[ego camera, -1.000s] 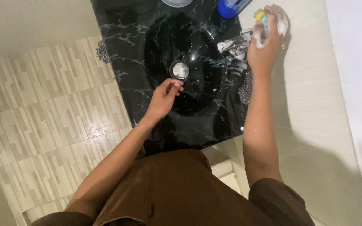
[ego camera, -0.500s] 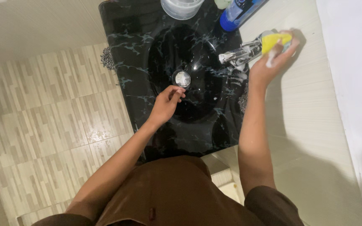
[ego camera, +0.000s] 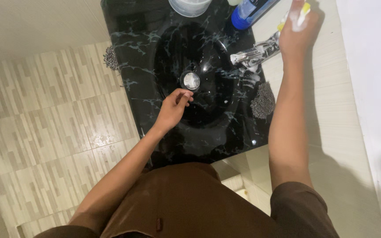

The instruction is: The person cleans a black marble bathroom sink using a yellow sponge. They apply soap to the sponge and scrub the faucet, the sink basin, and the surrounding countertop. The person then rinses the sponge under running water and continues to wipe the sink surfaces.

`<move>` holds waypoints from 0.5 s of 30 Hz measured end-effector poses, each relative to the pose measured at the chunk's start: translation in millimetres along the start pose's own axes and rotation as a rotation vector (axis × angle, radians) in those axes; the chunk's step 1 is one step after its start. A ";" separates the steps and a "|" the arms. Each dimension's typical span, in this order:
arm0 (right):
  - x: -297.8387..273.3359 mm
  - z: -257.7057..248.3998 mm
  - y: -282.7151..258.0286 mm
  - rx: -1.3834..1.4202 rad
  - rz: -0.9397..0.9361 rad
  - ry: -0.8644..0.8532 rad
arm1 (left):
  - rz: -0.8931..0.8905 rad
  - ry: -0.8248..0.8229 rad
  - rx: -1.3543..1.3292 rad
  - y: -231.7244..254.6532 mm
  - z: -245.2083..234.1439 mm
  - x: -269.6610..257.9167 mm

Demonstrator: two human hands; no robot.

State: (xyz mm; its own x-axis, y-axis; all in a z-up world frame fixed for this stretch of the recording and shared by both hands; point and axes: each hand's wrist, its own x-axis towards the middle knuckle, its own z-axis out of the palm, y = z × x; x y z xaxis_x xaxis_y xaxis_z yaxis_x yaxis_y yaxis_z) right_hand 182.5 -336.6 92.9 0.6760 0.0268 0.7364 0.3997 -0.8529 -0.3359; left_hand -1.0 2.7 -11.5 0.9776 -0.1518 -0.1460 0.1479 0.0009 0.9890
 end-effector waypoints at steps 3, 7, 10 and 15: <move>2.2 -3.6 -4.8 0.207 0.354 -0.116 | -0.016 -0.003 0.040 5.7 -1.2 -0.1; 4.0 -3.1 -11.3 0.091 0.305 -0.118 | -0.009 0.000 0.029 8.7 -2.8 -0.8; 9.4 -11.8 -20.4 0.074 0.095 -0.087 | -0.019 0.002 0.034 6.8 -2.8 -2.4; -4.1 -12.3 -39.8 0.264 0.096 -0.169 | -0.029 0.016 0.044 3.1 -4.4 -5.1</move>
State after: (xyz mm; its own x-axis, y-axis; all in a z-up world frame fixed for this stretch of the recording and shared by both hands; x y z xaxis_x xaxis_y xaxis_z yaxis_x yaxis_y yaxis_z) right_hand 156.2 -309.2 110.4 0.8028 0.0580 0.5934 0.4610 -0.6916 -0.5560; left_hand -4.9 7.8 -7.8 0.9753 -0.1354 -0.1745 0.1696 -0.0471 0.9844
